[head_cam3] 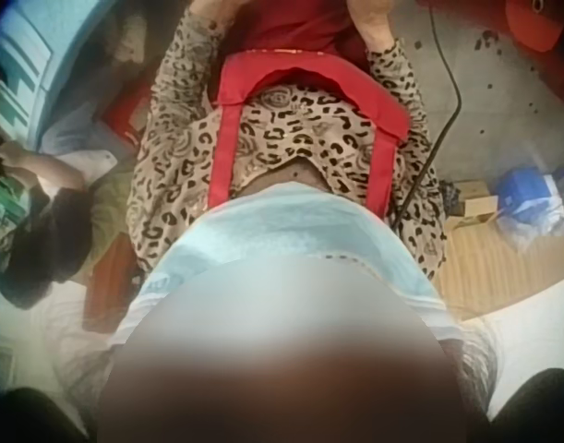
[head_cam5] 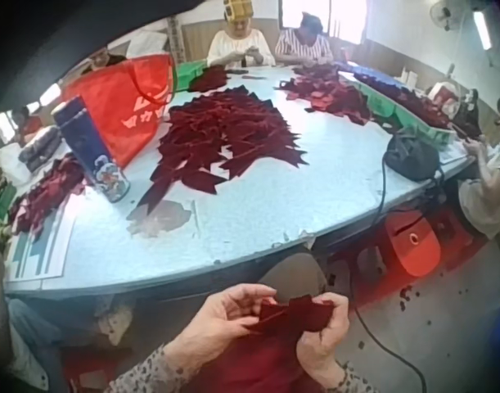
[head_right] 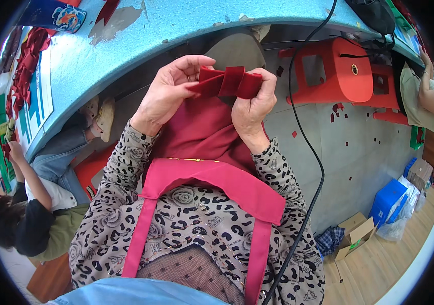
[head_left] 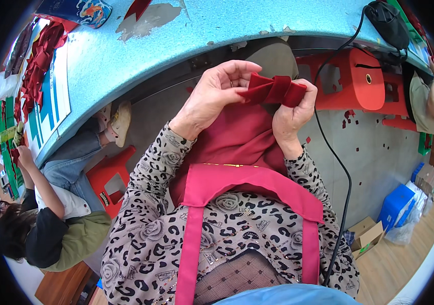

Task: Assembling and tying red fabric bows by hand at a workbench.

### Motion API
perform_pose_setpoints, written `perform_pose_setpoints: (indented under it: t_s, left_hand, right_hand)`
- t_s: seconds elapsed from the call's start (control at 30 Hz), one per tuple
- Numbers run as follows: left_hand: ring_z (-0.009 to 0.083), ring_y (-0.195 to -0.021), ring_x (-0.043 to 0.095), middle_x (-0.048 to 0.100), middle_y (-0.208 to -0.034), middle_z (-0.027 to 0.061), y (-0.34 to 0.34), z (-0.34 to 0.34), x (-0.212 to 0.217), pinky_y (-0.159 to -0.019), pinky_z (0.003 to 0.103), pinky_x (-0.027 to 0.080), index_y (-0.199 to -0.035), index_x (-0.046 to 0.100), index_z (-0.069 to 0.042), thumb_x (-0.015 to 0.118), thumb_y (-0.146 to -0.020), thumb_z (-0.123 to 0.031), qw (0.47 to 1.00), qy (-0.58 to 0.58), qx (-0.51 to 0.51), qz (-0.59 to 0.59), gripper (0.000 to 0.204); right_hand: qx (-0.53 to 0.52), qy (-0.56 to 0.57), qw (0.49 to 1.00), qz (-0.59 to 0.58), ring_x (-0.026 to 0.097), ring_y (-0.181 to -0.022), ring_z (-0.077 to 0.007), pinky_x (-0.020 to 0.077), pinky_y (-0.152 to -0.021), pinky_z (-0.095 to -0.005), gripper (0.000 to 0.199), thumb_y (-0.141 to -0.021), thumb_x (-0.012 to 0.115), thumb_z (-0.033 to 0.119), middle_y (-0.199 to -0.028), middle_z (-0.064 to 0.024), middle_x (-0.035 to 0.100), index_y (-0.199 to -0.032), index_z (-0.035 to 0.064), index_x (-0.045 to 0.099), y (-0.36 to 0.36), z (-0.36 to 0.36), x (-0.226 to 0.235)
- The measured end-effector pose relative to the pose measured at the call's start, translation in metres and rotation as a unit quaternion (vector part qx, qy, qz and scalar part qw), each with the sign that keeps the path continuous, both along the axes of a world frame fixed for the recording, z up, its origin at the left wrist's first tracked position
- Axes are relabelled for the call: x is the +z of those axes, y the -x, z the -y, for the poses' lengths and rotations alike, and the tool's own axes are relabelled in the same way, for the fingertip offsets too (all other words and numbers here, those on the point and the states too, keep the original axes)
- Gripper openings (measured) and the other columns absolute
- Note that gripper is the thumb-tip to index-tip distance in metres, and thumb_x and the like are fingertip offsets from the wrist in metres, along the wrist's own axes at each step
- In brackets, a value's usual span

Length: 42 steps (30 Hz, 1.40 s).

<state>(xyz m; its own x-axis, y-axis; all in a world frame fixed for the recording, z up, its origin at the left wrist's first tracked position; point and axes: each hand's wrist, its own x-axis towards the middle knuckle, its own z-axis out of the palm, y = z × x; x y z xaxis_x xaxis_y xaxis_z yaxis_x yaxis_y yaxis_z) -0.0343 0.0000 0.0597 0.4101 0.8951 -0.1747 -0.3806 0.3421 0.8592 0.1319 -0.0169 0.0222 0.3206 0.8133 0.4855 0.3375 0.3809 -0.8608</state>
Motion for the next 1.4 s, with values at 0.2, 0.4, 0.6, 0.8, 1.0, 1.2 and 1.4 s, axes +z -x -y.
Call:
perform_pose_setpoints:
  t_s: [0.2,0.4,0.6,0.8,1.0,1.2,1.4]
  left_hand:
    - [0.0112,-0.097,0.055,0.056,-0.110,0.0064,-0.006,0.004,0.018,-0.085,0.022,0.046,-0.119,0.050,-0.001,0.062,-0.078,-0.003,0.995,-0.085,-0.053,-0.026,0.043]
    - [0.0109,-0.096,0.055,0.056,-0.109,0.0057,-0.014,0.006,0.018,-0.082,0.022,0.046,-0.118,0.050,0.000,0.063,-0.079,-0.004,0.990,-0.143,-0.002,-0.005,0.042]
    - [0.0100,-0.092,0.056,0.058,-0.102,0.0043,-0.019,0.007,0.016,-0.080,0.022,0.046,-0.115,0.052,0.001,0.060,-0.084,-0.009,0.989,-0.134,0.046,-0.047,0.033]
    - [0.0092,-0.085,0.057,0.060,-0.093,0.0046,-0.018,0.009,0.016,-0.075,0.022,0.048,-0.107,0.055,0.002,0.054,-0.087,-0.005,0.977,-0.180,0.095,-0.070,0.022]
    - [0.0084,-0.076,0.058,0.062,-0.084,0.0039,-0.014,0.010,0.017,-0.068,0.021,0.048,-0.103,0.056,0.003,0.053,-0.086,-0.002,0.956,-0.221,0.147,-0.125,0.018]
    - [0.0076,-0.078,0.054,0.059,-0.088,0.0042,-0.012,0.008,0.022,-0.068,0.019,0.046,-0.103,0.055,0.003,0.057,-0.086,-0.007,0.975,-0.165,0.107,-0.105,0.020]
    - [0.0101,-0.085,0.054,0.057,-0.097,0.0071,-0.033,-0.003,0.022,-0.070,0.019,0.045,-0.105,0.052,0.003,0.057,-0.087,-0.007,0.956,-0.276,0.096,-0.005,0.021]
  right_hand:
    - [0.004,-0.037,0.997,-0.062,0.057,-0.070,-0.0125,0.0454,-0.064,-0.0239,0.013,-0.084,0.056,0.004,-0.077,-0.0060,0.059,-0.094,0.0026,0.048,-0.002,-0.002,0.004]
    - [0.042,0.008,0.996,-0.080,0.051,-0.081,-0.0098,0.0443,-0.074,-0.0224,0.010,-0.088,0.049,0.002,-0.091,-0.0025,0.051,-0.098,0.0022,0.047,-0.003,-0.001,0.008]
    - [0.036,0.028,0.982,-0.183,0.050,-0.071,-0.0071,0.0424,-0.064,-0.0199,0.010,-0.085,0.056,0.002,-0.079,-0.0006,0.054,-0.092,0.0021,0.049,0.010,-0.005,0.013]
    - [0.087,0.070,0.967,-0.229,0.052,-0.078,-0.0066,0.0446,-0.068,-0.0201,0.007,-0.090,0.048,0.001,-0.086,-0.0001,0.053,-0.096,0.0023,0.049,0.014,-0.002,0.013]
    - [0.094,0.059,0.967,-0.229,0.054,-0.080,-0.0085,0.0459,-0.071,-0.0216,0.007,-0.090,0.047,0.002,-0.090,-0.0011,0.054,-0.098,0.0024,0.049,0.024,0.001,0.016]
    - [0.019,-0.045,0.997,-0.055,0.055,-0.070,-0.0110,0.0446,-0.063,-0.0220,0.015,-0.082,0.059,0.001,-0.080,-0.0060,0.059,-0.093,0.0007,0.049,0.018,-0.007,0.025]
    - [0.017,-0.113,0.993,-0.007,0.059,-0.068,-0.0157,0.0462,-0.060,-0.0247,0.017,-0.080,0.061,0.000,-0.080,-0.0101,0.062,-0.092,0.0006,0.048,-0.003,-0.016,0.035]
